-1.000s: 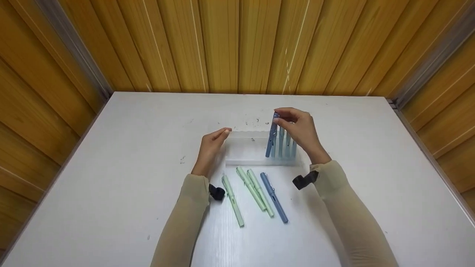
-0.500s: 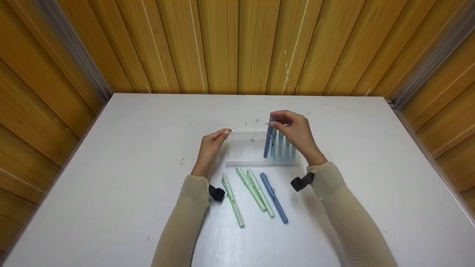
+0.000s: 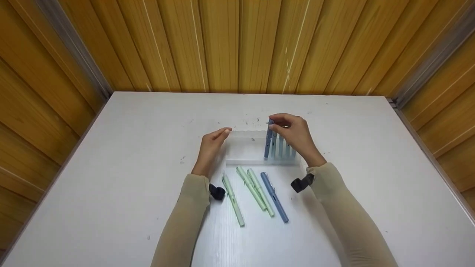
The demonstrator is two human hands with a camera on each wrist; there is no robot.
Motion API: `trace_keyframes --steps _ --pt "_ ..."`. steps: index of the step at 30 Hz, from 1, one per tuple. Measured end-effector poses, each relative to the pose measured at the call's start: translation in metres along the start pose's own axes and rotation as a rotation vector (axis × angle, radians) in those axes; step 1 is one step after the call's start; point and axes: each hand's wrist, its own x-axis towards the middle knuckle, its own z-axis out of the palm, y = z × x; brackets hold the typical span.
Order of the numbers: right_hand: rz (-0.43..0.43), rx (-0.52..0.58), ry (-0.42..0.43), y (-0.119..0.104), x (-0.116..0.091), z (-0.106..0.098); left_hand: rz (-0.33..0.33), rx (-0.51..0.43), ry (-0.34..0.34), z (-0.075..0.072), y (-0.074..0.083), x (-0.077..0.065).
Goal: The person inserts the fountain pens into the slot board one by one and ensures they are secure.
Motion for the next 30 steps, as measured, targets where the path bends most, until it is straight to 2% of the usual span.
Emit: trace_keyframes --steps 7,18,25,30 --pt "-0.018 -0.027 -0.004 -0.001 0.000 0.001 0.013 0.018 0.013 0.001 -0.001 0.002" --pt "-0.305 -0.158 0.012 0.003 0.002 0.000 0.003 0.016 0.021 0.001 -0.001 0.002" --pt "-0.403 -0.214 -0.001 0.008 0.008 -0.002 0.001 -0.006 0.012 0.001 -0.002 0.002" --pt "-0.409 -0.234 -0.015 0.012 0.013 -0.003 0.006 0.011 -0.006 -0.001 -0.002 0.002"
